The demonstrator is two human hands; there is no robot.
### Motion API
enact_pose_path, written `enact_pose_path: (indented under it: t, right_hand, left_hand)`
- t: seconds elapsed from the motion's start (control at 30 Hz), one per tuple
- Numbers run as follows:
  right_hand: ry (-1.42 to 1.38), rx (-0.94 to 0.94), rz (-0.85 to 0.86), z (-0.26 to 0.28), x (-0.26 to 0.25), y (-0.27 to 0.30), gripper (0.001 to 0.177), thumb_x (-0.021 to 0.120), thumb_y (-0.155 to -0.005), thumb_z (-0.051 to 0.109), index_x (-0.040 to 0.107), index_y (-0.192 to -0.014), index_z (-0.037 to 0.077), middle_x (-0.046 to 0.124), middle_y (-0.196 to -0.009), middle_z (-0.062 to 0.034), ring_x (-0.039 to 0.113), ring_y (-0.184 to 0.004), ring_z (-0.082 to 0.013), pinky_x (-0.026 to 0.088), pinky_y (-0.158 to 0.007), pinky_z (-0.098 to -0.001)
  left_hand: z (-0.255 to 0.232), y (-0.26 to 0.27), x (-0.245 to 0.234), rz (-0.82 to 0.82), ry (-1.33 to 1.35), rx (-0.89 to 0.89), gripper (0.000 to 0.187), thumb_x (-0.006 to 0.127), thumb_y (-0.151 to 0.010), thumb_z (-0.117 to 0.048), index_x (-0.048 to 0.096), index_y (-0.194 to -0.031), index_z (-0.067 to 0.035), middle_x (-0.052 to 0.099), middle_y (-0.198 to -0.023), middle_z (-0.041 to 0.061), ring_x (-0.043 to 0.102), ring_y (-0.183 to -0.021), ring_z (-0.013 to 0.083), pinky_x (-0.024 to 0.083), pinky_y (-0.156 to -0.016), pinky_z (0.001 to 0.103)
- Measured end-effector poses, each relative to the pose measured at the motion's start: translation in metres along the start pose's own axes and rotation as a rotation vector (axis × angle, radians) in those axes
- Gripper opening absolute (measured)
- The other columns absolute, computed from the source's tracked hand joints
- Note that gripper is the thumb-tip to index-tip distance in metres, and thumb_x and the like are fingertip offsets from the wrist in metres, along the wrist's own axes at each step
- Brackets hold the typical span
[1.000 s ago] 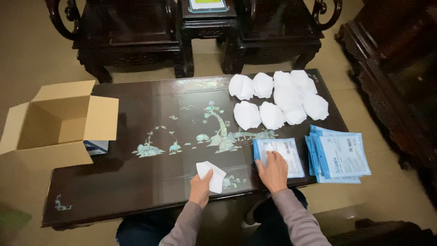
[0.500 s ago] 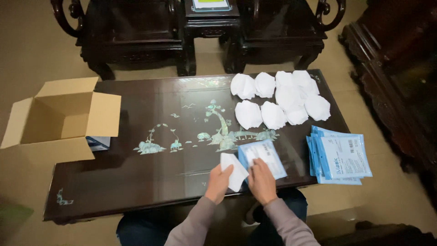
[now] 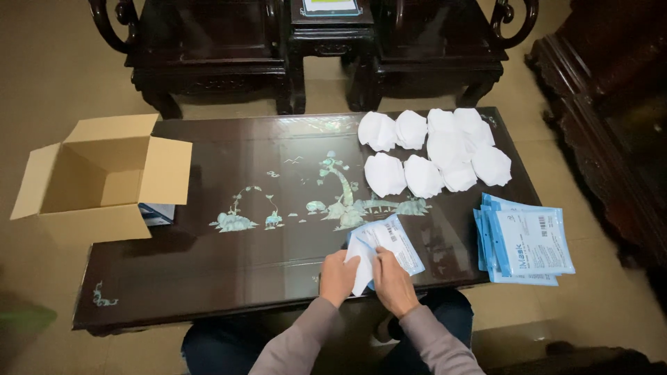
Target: Packaging face masks into individual plastic pouches and placing them in a cardboard box.
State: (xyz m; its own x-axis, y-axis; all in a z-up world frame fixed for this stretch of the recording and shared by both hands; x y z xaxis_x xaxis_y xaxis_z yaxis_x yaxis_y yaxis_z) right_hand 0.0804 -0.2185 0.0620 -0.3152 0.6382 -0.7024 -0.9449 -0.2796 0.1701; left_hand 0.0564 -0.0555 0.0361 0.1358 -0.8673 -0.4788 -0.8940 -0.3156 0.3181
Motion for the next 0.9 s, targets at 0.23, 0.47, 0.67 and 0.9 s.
enact_pose_path:
  t: [0.23,0.47,0.67,0.9]
  right_hand:
    - [0.134,-0.247,-0.217,0.005,0.016,0.001,0.018,0.052,-0.101,0.023,0.057,-0.105,0.006,0.059,-0.142,-0.0129,0.061,-0.124,-0.0342,0.050,-0.093,-0.0509]
    - [0.215,-0.594,-0.476,0.037,0.019,0.017,0.010,0.062,-0.093,0.006,0.053,-0.092,0.002,0.063,-0.123,-0.0236,0.064,-0.117,-0.0396,0.052,-0.093,-0.0476]
    - [0.079,-0.757,-0.348,0.098,0.009,0.048,0.021,0.049,-0.104,0.010,0.049,-0.088,-0.003,0.058,-0.113,-0.0260,0.052,-0.090,-0.0403,0.041,-0.072,-0.0487]
    - [-0.144,-0.397,-0.458,0.016,-0.032,0.004,0.039,0.075,-0.091,0.023,0.066,-0.123,0.004,0.067,-0.124,-0.0149,0.063,-0.118,-0.0290,0.046,-0.108,-0.0388]
  left_hand:
    - [-0.022,0.018,-0.009,0.082,0.262,-0.189,0.031,0.061,-0.086,-0.022,0.045,-0.062,-0.011,0.042,-0.064,-0.001,0.036,-0.064,0.0150,0.033,-0.058,0.038]
    - [-0.032,0.031,-0.004,0.087,0.654,-0.339,0.047,0.045,-0.104,-0.046,0.067,-0.085,-0.009,0.066,-0.088,0.001,0.054,-0.083,0.0128,0.044,-0.076,0.031]
    - [-0.055,0.041,-0.016,0.374,0.990,-0.501,0.045,0.052,-0.106,-0.038,0.065,-0.114,0.004,0.067,-0.101,0.012,0.067,-0.100,0.0279,0.055,-0.093,0.041]
    - [0.009,0.016,-0.012,0.245,1.226,-0.406,0.045,0.064,-0.095,-0.015,0.062,-0.137,0.003,0.071,-0.130,0.021,0.069,-0.110,0.0379,0.054,-0.096,0.056]
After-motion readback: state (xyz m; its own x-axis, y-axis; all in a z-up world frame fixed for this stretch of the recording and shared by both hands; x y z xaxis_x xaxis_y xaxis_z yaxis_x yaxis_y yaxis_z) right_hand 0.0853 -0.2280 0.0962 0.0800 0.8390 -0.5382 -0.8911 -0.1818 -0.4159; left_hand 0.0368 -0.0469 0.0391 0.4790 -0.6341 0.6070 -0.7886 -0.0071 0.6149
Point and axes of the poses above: each hand's wrist, its own y-axis away from the middle knuckle, its own x-axis out of the palm, z = x × y, the point moved 6 cm from there along -y, towards the middle knuckle
